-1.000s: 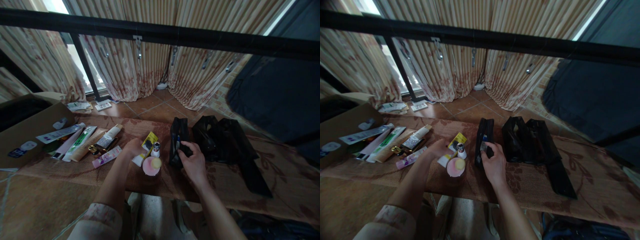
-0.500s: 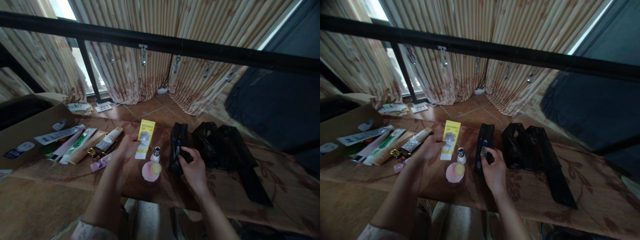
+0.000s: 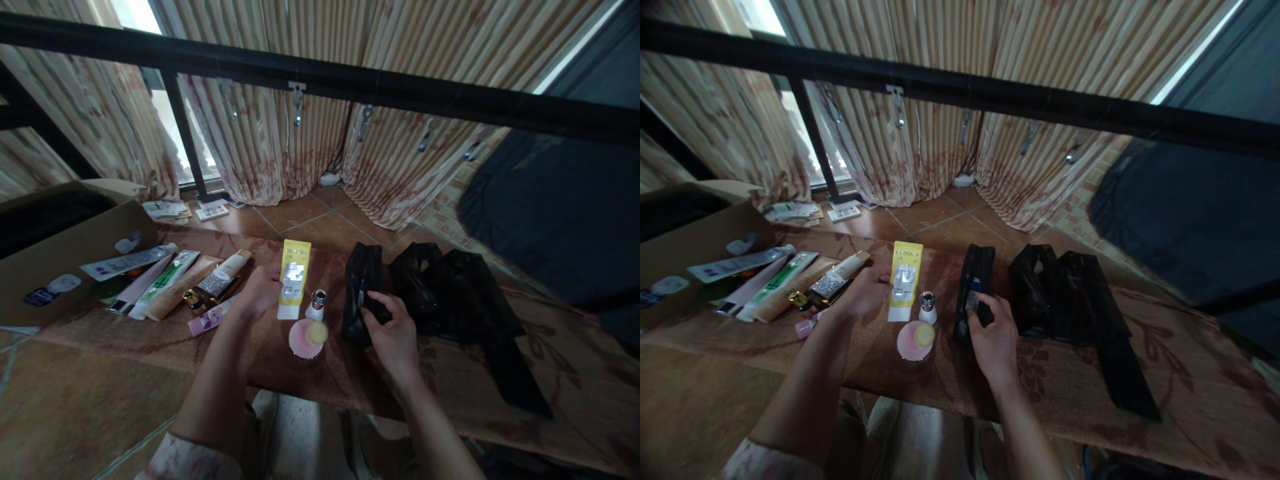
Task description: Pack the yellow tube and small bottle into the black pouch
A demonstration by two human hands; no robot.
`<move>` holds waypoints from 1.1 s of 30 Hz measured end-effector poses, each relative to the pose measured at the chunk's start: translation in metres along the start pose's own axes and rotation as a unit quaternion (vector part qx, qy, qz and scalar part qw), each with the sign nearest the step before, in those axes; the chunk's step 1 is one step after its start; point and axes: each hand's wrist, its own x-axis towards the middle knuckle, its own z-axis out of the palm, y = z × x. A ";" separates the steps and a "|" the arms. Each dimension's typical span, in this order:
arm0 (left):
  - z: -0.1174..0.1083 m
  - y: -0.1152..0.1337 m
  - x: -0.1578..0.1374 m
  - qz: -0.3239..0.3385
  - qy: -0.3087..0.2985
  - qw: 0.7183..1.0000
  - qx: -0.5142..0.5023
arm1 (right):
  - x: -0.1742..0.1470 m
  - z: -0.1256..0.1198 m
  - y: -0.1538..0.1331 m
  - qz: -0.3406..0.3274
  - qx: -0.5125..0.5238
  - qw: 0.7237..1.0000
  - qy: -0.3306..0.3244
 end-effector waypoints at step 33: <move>-0.001 -0.001 -0.002 -0.013 -0.013 1.000 -0.017 | 0.000 0.000 0.000 -0.003 -0.003 1.000 0.001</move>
